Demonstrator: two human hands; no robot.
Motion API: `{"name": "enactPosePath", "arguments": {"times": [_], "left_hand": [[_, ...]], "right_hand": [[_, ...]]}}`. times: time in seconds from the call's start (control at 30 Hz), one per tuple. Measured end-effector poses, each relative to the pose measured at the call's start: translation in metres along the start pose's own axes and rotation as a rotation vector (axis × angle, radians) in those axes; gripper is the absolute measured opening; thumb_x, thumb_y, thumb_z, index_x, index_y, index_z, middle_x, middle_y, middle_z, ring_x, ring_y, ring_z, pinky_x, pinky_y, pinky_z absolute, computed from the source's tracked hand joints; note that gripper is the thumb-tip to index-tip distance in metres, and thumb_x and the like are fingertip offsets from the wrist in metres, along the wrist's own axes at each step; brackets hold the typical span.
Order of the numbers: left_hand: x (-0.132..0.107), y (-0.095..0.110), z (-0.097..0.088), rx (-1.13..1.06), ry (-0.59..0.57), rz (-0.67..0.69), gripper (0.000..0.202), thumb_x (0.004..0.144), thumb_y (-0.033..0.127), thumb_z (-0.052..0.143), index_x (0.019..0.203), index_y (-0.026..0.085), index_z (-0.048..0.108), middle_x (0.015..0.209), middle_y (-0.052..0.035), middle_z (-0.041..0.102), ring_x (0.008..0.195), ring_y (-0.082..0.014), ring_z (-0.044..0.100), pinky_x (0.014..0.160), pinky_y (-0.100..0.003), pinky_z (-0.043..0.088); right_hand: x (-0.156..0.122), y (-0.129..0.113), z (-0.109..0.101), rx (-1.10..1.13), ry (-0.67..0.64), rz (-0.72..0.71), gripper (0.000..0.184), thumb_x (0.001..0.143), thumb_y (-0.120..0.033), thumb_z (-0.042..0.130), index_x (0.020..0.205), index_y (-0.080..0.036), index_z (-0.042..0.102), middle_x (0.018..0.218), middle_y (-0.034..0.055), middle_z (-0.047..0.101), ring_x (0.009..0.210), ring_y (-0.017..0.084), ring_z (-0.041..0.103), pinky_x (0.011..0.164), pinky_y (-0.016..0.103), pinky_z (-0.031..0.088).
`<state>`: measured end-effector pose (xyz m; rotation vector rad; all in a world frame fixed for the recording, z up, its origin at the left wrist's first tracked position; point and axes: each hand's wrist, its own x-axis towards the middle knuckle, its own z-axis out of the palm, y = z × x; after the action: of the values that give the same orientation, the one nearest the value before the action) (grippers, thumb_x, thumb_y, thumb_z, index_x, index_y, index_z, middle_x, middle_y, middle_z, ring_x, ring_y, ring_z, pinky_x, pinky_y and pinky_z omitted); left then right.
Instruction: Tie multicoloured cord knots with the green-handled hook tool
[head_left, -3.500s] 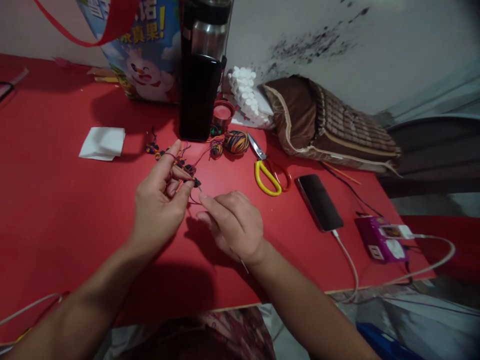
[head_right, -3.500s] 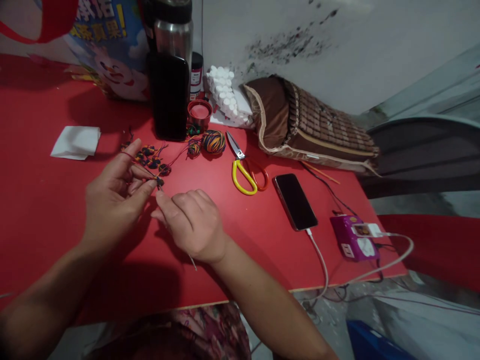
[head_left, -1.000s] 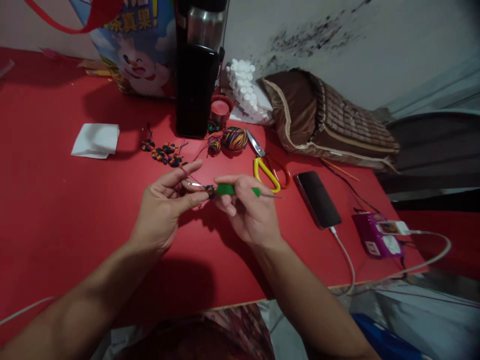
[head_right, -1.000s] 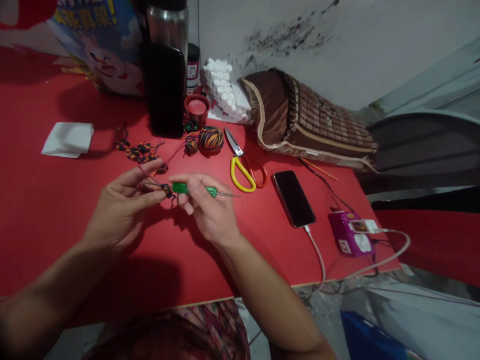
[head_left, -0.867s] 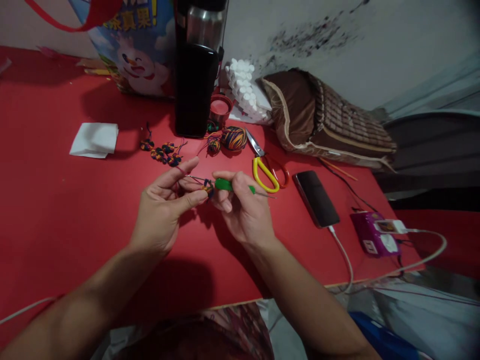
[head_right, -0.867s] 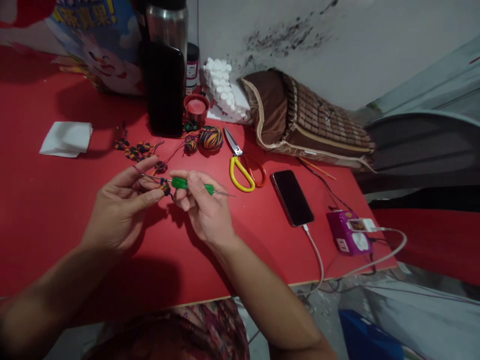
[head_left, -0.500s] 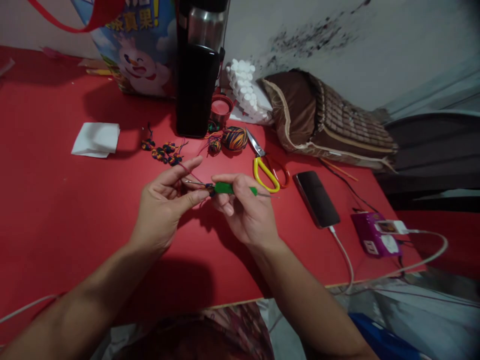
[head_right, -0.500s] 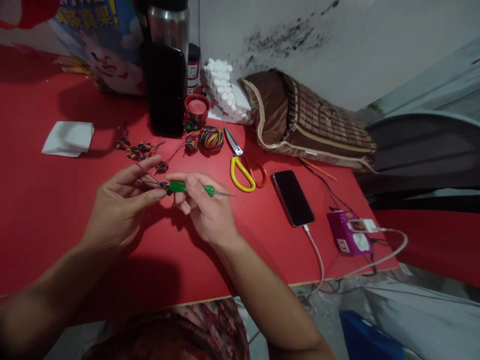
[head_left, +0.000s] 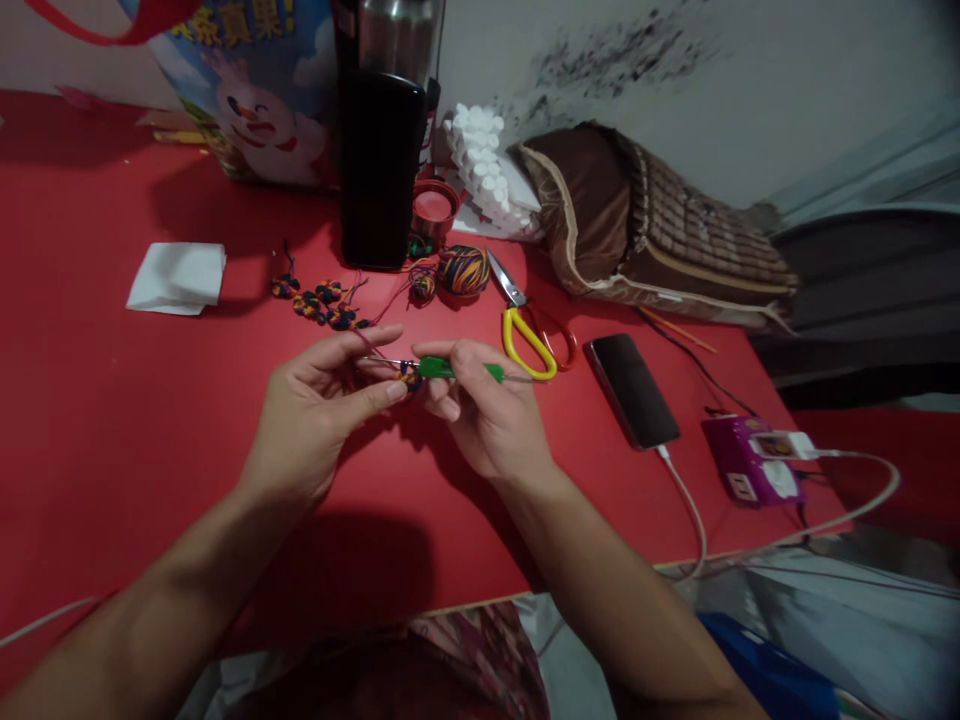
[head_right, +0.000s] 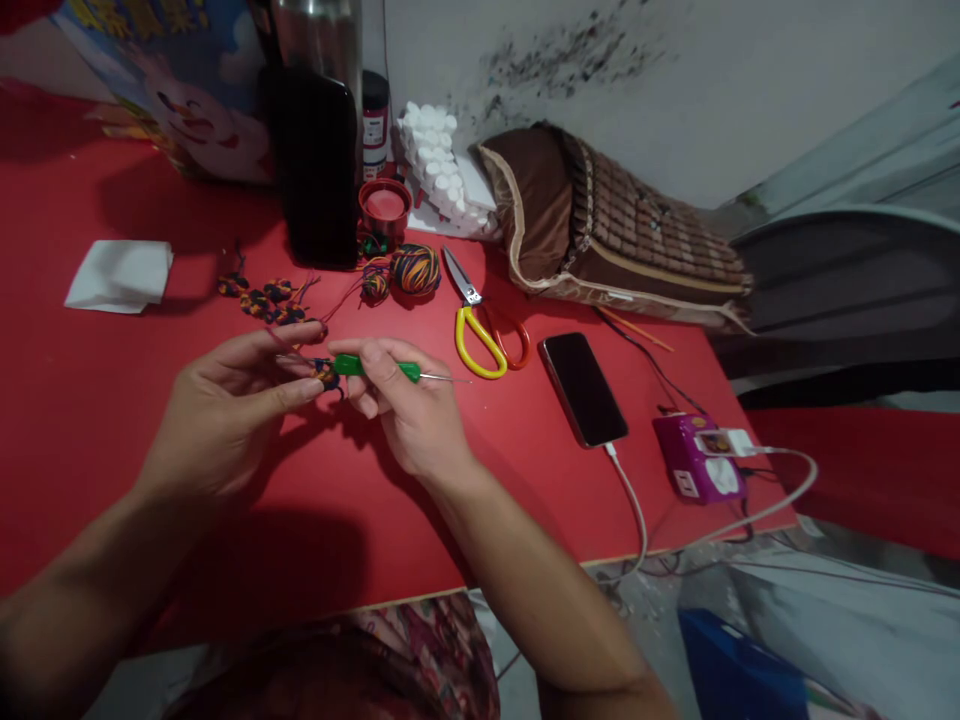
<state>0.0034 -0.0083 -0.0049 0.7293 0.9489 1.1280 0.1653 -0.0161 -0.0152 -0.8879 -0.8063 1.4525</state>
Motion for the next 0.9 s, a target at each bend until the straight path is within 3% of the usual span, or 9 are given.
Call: {"name": "enactPosePath", "arguments": {"times": [0.13, 0.33, 0.53, 0.67, 0.9], "left_hand": [[0.004, 0.002, 0.0, -0.083, 0.015, -0.057, 0.049, 0.063, 0.003, 0.095, 0.108, 0.022, 0.087, 0.071, 0.0031, 0.074, 0.065, -0.0086, 0.068, 0.068, -0.018, 0.061], [0.005, 0.003, -0.001, -0.093, 0.017, -0.01, 0.058, 0.061, -0.002, 0.09, 0.114, 0.022, 0.086, 0.068, 0.0051, 0.07, 0.061, -0.0081, 0.065, 0.062, -0.017, 0.057], [0.004, -0.001, 0.0, -0.11, 0.003, -0.016, 0.058, 0.062, 0.004, 0.097, 0.115, 0.024, 0.086, 0.073, 0.0044, 0.073, 0.069, -0.0089, 0.068, 0.073, -0.019, 0.062], [0.005, -0.002, -0.003, -0.084, -0.02, 0.039, 0.057, 0.066, 0.005, 0.096, 0.117, 0.026, 0.086, 0.078, 0.0028, 0.074, 0.075, -0.0094, 0.069, 0.073, -0.018, 0.061], [0.001, 0.002, -0.004, -0.003, -0.038, 0.016, 0.037, 0.077, 0.013, 0.094, 0.113, 0.024, 0.088, 0.089, -0.0021, 0.08, 0.08, -0.0113, 0.074, 0.077, -0.019, 0.063]], "right_hand": [[-0.005, 0.004, 0.001, -0.051, -0.022, -0.039, 0.027, 0.094, -0.05, 0.08, 0.097, -0.024, 0.088, 0.065, -0.0033, 0.064, 0.053, 0.006, 0.047, 0.053, 0.023, 0.039], [-0.013, 0.003, 0.0, -0.219, -0.125, -0.131, 0.028, 0.098, -0.05, 0.076, 0.105, -0.026, 0.089, 0.073, 0.0, 0.071, 0.057, 0.01, 0.055, 0.053, 0.026, 0.043], [-0.005, 0.002, 0.006, -0.024, 0.049, -0.051, 0.031, 0.09, -0.053, 0.083, 0.093, -0.023, 0.087, 0.06, -0.0042, 0.062, 0.049, 0.007, 0.042, 0.051, 0.024, 0.039], [-0.003, 0.003, 0.009, 0.022, 0.036, 0.02, 0.032, 0.091, -0.053, 0.082, 0.097, -0.021, 0.085, 0.065, -0.0039, 0.063, 0.051, 0.006, 0.041, 0.05, 0.023, 0.037], [-0.004, 0.004, 0.007, 0.071, 0.017, 0.045, 0.025, 0.093, -0.046, 0.081, 0.103, -0.023, 0.084, 0.065, -0.0049, 0.059, 0.055, 0.007, 0.042, 0.052, 0.023, 0.035]]}}
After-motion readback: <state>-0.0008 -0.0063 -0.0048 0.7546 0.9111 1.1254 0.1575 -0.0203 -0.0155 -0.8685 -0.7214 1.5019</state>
